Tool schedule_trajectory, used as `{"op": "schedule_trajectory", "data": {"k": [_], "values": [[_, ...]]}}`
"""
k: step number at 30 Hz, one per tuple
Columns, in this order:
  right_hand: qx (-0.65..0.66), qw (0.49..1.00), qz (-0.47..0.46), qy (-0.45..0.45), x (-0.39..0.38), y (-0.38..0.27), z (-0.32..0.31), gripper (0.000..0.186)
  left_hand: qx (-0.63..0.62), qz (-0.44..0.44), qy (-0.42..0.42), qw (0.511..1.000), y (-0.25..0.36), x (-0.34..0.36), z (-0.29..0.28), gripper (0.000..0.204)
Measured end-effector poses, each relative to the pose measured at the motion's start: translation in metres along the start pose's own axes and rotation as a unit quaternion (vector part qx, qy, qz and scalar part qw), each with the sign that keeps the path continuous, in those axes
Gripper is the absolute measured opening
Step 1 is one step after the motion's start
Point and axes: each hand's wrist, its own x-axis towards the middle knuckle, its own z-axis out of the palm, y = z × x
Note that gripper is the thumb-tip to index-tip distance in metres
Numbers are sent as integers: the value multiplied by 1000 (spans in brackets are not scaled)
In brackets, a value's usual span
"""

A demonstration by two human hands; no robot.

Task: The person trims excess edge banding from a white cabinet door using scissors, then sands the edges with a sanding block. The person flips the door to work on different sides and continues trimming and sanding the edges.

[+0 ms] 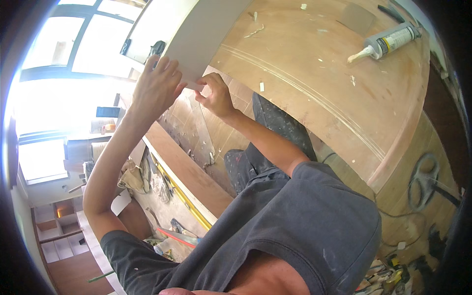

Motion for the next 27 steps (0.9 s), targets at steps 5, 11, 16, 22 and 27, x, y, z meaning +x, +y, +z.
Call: {"op": "schedule_trajectory", "data": {"k": [5, 11, 16, 22, 27], "values": [[24, 999, 22, 1, -3, -13, -1, 38, -37, -20, -122, 992, 18, -1, 7, 30], [5, 1000, 23, 4, -4, 4, 3, 40, -56, 13, -61, 996, 1, -4, 1, 32], [1, 1000, 13, -10, -5, -7, -4, 39, -21, 7, -49, 999, -16, -7, -14, 28], [5, 1000, -27, 1, 15, -29, 0, 39, 35, 26, -7, 999, -26, -4, -26, 25], [38, 999, 3, -27, 25, -37, 8, 32, 27, -51, -34, 998, -34, -9, -25, 30]]}}
